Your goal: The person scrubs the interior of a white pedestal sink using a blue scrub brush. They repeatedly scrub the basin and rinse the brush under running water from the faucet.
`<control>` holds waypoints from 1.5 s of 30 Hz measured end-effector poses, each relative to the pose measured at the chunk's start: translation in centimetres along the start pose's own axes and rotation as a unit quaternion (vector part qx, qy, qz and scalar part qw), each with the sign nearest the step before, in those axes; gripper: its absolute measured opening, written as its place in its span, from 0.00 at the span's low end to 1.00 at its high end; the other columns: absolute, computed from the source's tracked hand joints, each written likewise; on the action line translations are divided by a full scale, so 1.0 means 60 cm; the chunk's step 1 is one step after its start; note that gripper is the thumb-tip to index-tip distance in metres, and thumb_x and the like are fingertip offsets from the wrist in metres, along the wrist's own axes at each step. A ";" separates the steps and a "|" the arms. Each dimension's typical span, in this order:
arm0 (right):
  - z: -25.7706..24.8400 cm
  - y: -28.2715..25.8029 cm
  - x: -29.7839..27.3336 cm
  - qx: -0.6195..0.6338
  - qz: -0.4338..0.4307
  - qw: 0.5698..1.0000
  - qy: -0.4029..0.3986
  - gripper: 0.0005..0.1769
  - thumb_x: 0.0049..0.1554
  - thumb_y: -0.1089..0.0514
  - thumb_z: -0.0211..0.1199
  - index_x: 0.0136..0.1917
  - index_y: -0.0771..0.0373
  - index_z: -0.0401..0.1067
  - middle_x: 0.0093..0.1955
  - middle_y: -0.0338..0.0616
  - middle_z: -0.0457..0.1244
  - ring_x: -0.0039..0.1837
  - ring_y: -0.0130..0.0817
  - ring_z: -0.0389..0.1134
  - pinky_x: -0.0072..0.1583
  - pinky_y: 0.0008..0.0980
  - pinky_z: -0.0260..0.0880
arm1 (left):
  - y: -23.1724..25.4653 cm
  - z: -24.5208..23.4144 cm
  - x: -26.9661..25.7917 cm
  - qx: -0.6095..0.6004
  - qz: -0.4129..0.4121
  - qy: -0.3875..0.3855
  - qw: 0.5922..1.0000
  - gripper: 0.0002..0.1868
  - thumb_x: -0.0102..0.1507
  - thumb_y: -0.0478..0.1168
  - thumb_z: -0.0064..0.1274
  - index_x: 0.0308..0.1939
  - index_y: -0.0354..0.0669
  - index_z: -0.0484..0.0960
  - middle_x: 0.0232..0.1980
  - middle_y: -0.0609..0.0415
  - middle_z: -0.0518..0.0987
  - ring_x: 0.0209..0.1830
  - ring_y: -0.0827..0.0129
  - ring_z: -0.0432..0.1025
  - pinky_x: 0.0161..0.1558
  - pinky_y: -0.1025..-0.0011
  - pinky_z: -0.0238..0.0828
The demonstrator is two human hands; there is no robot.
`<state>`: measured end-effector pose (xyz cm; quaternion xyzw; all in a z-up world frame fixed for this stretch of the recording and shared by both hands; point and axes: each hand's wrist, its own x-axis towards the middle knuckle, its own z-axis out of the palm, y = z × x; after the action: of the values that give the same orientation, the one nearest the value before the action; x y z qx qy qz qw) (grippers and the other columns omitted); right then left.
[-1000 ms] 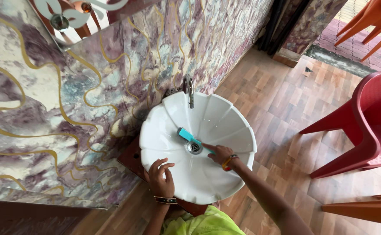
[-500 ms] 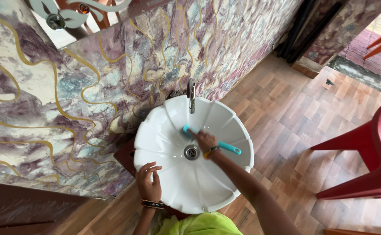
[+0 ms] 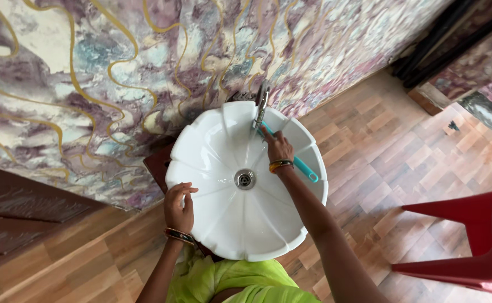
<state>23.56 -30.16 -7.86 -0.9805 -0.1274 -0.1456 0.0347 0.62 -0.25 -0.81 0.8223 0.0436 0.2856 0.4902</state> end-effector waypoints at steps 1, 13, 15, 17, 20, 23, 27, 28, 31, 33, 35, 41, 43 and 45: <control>-0.001 -0.001 0.001 0.032 0.005 0.999 0.017 0.30 0.62 0.62 0.54 0.70 0.29 0.71 0.51 0.40 0.67 0.43 0.40 0.72 0.42 0.39 0.75 | 0.000 0.002 0.001 -0.019 -0.009 0.005 1.000 0.09 0.65 0.26 0.48 0.39 0.40 0.82 0.52 0.52 0.80 0.58 0.60 0.74 0.61 0.60 0.72; -0.031 -0.024 -0.028 0.063 -0.070 0.995 -0.033 0.33 0.63 0.62 0.50 0.74 0.26 0.64 0.52 0.44 0.65 0.45 0.44 0.72 0.44 0.42 0.75 | -0.005 0.012 -0.019 0.008 -0.095 0.076 0.993 0.10 0.70 0.31 0.46 0.50 0.42 0.82 0.64 0.51 0.74 0.66 0.60 0.69 0.54 0.67 0.75; -0.040 -0.080 -0.093 0.102 -0.122 0.981 -0.112 0.33 0.61 0.60 0.52 0.75 0.28 0.62 0.53 0.45 0.66 0.45 0.45 0.72 0.44 0.42 0.75 | -0.019 0.012 -0.028 0.008 -0.099 0.098 0.990 0.12 0.73 0.37 0.42 0.57 0.42 0.79 0.68 0.50 0.71 0.70 0.59 0.67 0.59 0.64 0.70; -0.068 -0.138 -0.140 0.126 -0.172 0.958 -0.194 0.35 0.59 0.60 0.54 0.75 0.30 0.61 0.58 0.46 0.65 0.44 0.42 0.72 0.37 0.39 0.75 | -0.044 0.018 -0.032 0.020 -0.080 0.118 0.990 0.19 0.77 0.45 0.37 0.66 0.40 0.74 0.74 0.47 0.68 0.75 0.56 0.62 0.71 0.59 0.62; -0.120 -0.216 -0.170 0.295 -0.239 0.897 -0.226 0.29 0.62 0.48 0.62 0.75 0.30 0.64 0.54 0.40 0.69 0.41 0.33 0.72 0.42 0.32 0.75 | -0.088 0.035 -0.042 -0.152 -0.156 0.098 0.971 0.37 0.76 0.63 0.25 0.77 0.39 0.60 0.79 0.46 0.60 0.80 0.57 0.55 0.77 0.59 0.49; -0.153 -0.284 -0.124 0.346 -0.287 0.880 -0.152 0.29 0.62 0.49 0.64 0.75 0.32 0.65 0.51 0.38 0.70 0.41 0.34 0.73 0.42 0.35 0.75 | -0.117 0.047 -0.056 -0.320 -0.211 0.112 0.917 0.49 0.69 0.74 0.20 0.80 0.40 0.53 0.82 0.49 0.57 0.81 0.61 0.52 0.78 0.63 0.45; -0.168 -0.303 -0.098 0.359 -0.365 0.854 -0.093 0.30 0.59 0.49 0.65 0.73 0.32 0.66 0.52 0.38 0.70 0.40 0.36 0.72 0.41 0.35 0.75 | -0.086 0.044 -0.090 -0.483 -0.283 0.137 0.817 0.53 0.64 0.78 0.22 0.80 0.45 0.53 0.80 0.50 0.59 0.78 0.59 0.55 0.76 0.62 0.50; -0.159 -0.286 -0.102 0.346 -0.391 0.848 -0.093 0.30 0.58 0.49 0.66 0.73 0.31 0.66 0.52 0.38 0.70 0.40 0.36 0.72 0.41 0.35 0.75 | -0.071 0.045 -0.100 -0.485 -0.293 0.146 0.811 0.53 0.63 0.78 0.21 0.80 0.46 0.53 0.80 0.50 0.59 0.78 0.60 0.55 0.76 0.62 0.50; -0.109 -0.216 -0.112 0.343 -0.399 0.834 -0.165 0.31 0.60 0.47 0.64 0.75 0.30 0.64 0.51 0.34 0.69 0.41 0.30 0.73 0.42 0.31 0.76 | -0.031 0.052 -0.117 -0.473 -0.307 0.177 0.806 0.53 0.62 0.78 0.20 0.80 0.46 0.53 0.81 0.52 0.59 0.79 0.61 0.55 0.76 0.63 0.49; -0.086 -0.147 -0.114 0.221 -0.447 0.848 -0.180 0.24 0.62 0.45 0.64 0.70 0.26 0.68 0.54 0.32 0.70 0.38 0.28 0.73 0.37 0.30 0.74 | -0.013 0.063 -0.126 -0.450 -0.304 0.203 0.815 0.54 0.63 0.79 0.20 0.80 0.46 0.53 0.81 0.52 0.59 0.79 0.62 0.55 0.76 0.64 0.48; -0.092 -0.072 -0.110 0.204 -0.517 0.812 -0.177 0.29 0.54 0.46 0.66 0.69 0.28 0.70 0.50 0.37 0.70 0.41 0.29 0.73 0.38 0.28 0.75 | -0.007 0.076 -0.128 -0.419 -0.291 0.227 0.830 0.54 0.62 0.79 0.18 0.80 0.46 0.54 0.81 0.52 0.59 0.79 0.63 0.55 0.76 0.65 0.46; -0.144 -0.158 -0.147 0.459 -0.464 0.714 -0.254 0.23 0.59 0.49 0.67 0.67 0.33 0.73 0.51 0.30 0.71 0.45 0.25 0.75 0.46 0.28 0.77 | -0.021 0.069 -0.137 -0.518 -0.254 0.225 0.785 0.53 0.65 0.78 0.20 0.79 0.42 0.58 0.81 0.50 0.59 0.78 0.60 0.56 0.77 0.60 0.48; -0.168 -0.192 -0.152 0.483 -0.480 0.696 -0.229 0.23 0.57 0.50 0.69 0.65 0.32 0.74 0.50 0.31 0.71 0.44 0.27 0.74 0.45 0.29 0.75 | -0.014 0.047 -0.151 -0.629 -0.231 0.183 0.719 0.53 0.64 0.78 0.19 0.80 0.45 0.56 0.82 0.51 0.57 0.78 0.59 0.54 0.76 0.58 0.46; -0.177 -0.193 -0.161 0.457 -0.507 0.702 -0.203 0.24 0.57 0.51 0.70 0.65 0.30 0.74 0.49 0.32 0.71 0.43 0.29 0.74 0.43 0.30 0.74 | 0.008 0.047 -0.172 -0.642 -0.230 0.181 0.709 0.53 0.64 0.78 0.18 0.81 0.46 0.55 0.83 0.51 0.55 0.79 0.59 0.52 0.76 0.58 0.44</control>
<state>8.69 -22.39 -0.19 -0.6373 -0.6601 0.1379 0.3730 -6.63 -6.35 -5.81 0.2065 0.1258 0.2661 0.9331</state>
